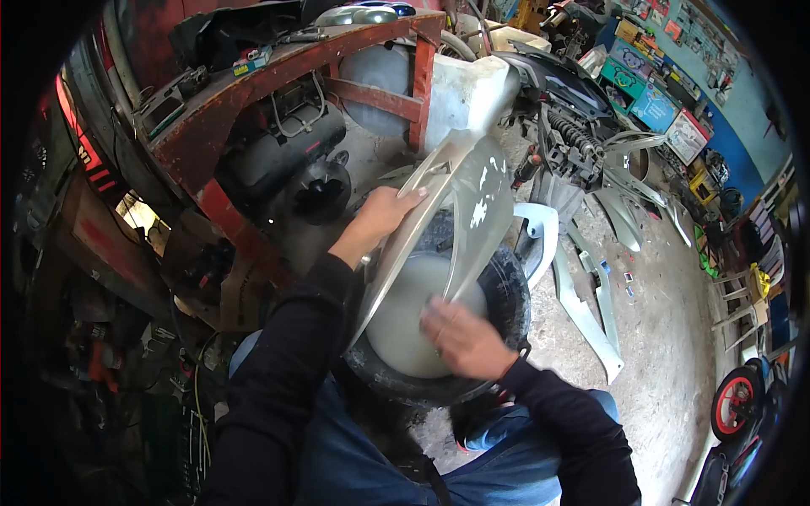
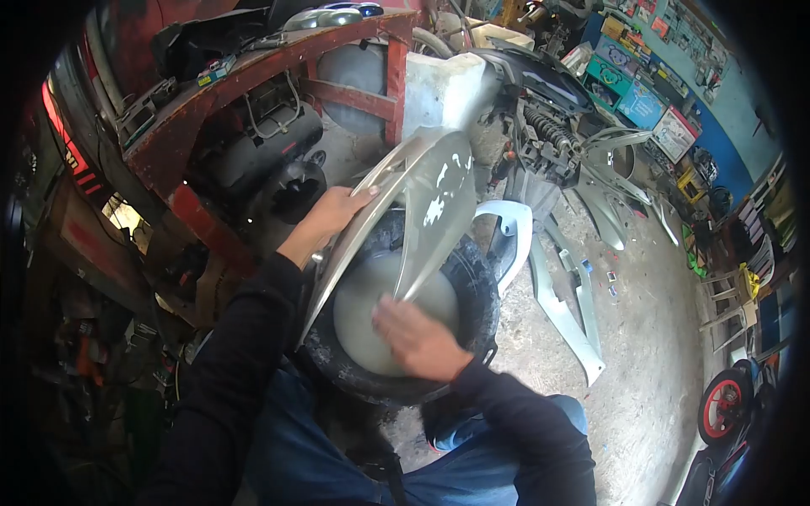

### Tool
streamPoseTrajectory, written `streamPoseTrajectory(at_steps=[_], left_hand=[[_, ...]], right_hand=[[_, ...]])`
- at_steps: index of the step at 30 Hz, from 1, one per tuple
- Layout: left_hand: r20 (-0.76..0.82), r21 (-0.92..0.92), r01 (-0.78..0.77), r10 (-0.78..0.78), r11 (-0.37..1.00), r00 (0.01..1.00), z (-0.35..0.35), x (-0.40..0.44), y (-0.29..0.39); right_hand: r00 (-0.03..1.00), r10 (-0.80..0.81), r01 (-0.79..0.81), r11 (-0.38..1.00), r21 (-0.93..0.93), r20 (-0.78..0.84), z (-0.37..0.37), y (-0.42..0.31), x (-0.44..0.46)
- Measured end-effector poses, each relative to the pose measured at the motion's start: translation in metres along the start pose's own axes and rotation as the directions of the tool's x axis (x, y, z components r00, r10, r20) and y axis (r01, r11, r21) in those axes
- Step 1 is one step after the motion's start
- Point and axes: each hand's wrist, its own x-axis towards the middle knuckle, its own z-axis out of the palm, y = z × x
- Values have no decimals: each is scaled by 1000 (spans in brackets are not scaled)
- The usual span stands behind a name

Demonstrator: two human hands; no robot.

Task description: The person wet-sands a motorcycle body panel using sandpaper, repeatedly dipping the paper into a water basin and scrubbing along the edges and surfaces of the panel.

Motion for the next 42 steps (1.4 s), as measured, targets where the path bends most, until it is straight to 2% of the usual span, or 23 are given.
streamPoseTrajectory(at_steps=[2, 3, 5, 6, 8, 9, 10, 12, 15, 19, 22, 23, 27, 29, 32, 36, 38, 39, 40, 42], left_hand=[[11, -30, -4, 5, 1000, 1000, 2, -1, 1], [20, -58, -4, 5, 998, 1000, 2, -1, 1], [27, -92, 1, 1, 996, 1000, 5, -3, -2], [9, -33, -52, 53, 998, 999, 7, -4, -3], [-2, 37, -127, 127, 991, 992, 12, -3, 2], [6, 22, -116, 116, 993, 993, 15, -5, 0], [16, 6, -103, 103, 995, 995, 18, -9, -2], [46, -49, -80, 82, 996, 996, 23, -21, 6], [66, 105, -137, 131, 985, 989, 20, -27, 15], [51, 179, -237, 232, 955, 971, 31, -33, 7], [67, 193, -189, 179, 963, 982, 29, -40, 11], [68, 193, -193, 183, 962, 981, 30, -41, 11], [40, 119, -168, 165, 979, 986, 37, -46, 9], [-4, 53, -195, 195, 979, 981, 37, -54, 14], [-22, 88, -198, 200, 976, 979, 33, -59, 5], [-90, 130, -174, 187, 976, 978, 33, -64, -1], [-110, 160, -227, 246, 961, 963, 28, -65, -7], [-118, 161, -225, 245, 961, 962, 26, -64, -11], [-121, 153, -190, 209, 970, 970, 27, -66, -10], [-120, 135, -149, 166, 980, 979, 30, -71, -12]], right_hand=[[995, -99, 94, 987, 127, 28, 8, -2, -1], [995, -94, 90, 988, 124, 22, 6, 6, -3], [981, 173, -168, 984, 54, -90, -29, 24, 13], [981, 176, -171, 984, 52, -88, -29, 24, 9], [995, 98, -93, 982, 165, -22, -33, 28, 9], [992, 119, -113, 981, 155, -30, -39, 38, 8], [977, 176, -163, 980, 115, -119, -45, 52, 13], [941, 288, -259, 951, 172, -178, -57, 75, 17], [968, 209, -193, 973, 123, -135, -51, 59, 8], [944, 261, -257, 965, 43, -202, -52, 84, 12], [961, 210, -197, 977, 88, -182, -44, 66, 6], [975, 187, -176, 980, 91, -125, -46, 59, 4], [942, 251, -237, 968, 88, -223, -53, 74, 12], [950, 226, -212, 973, 89, -215, -48, 63, 10], [949, 189, -177, 982, 69, -251, -46, 66, 13], [960, 207, -195, 977, 83, -191, -41, 63, 11], [966, 191, -172, 978, 117, -177, -38, 60, 6], [943, 255, -228, 963, 145, -214, -32, 63, 5], [945, 250, -222, 964, 147, -210, -31, 64, 8], [878, 399, -365, 915, 171, -265, -33, 63, 12]])
